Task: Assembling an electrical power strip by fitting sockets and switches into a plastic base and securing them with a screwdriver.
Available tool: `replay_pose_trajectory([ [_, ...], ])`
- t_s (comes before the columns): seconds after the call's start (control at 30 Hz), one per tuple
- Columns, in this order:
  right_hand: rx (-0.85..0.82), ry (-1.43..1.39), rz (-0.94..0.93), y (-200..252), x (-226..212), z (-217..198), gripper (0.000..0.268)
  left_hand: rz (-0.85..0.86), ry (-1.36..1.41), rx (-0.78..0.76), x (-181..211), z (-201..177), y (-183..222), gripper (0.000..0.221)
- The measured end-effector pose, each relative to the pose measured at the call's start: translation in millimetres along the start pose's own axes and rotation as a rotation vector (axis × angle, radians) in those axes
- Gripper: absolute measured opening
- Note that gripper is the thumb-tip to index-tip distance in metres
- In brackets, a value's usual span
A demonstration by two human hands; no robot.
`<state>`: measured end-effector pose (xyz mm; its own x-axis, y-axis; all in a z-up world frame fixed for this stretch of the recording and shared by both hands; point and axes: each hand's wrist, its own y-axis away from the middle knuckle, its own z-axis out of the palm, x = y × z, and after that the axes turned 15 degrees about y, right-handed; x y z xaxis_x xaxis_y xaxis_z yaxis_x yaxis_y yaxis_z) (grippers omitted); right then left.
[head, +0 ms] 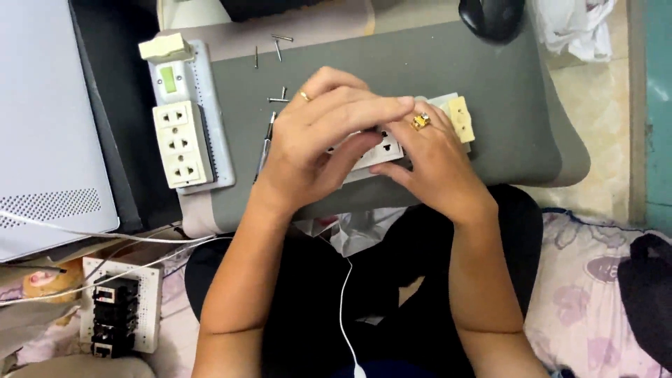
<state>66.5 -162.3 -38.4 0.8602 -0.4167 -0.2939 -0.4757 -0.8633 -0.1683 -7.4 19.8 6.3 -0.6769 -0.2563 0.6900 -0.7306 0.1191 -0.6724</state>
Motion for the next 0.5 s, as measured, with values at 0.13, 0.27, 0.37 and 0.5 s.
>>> replay_pose_trajectory([
  [0.13,0.040,-0.006,-0.041,1.0,-3.4,-6.6,0.068,0.026,-0.035,0.029,3.6,2.4,1.8,0.022],
  [0.27,0.210,-0.167,-0.068,29.8,6.8,-38.5,0.060,0.074,0.028,0.220,14.7,4.4,11.9,0.019],
  [0.37,0.448,0.034,0.219,94.0,58.0,-44.2,0.031,0.126,-0.033,0.364,31.5,-4.5,21.5,0.013],
  [0.5,0.321,0.552,0.526,234.6,191.4,8.7,0.029,0.154,-0.050,0.456,42.6,-15.0,34.5,0.017],
])
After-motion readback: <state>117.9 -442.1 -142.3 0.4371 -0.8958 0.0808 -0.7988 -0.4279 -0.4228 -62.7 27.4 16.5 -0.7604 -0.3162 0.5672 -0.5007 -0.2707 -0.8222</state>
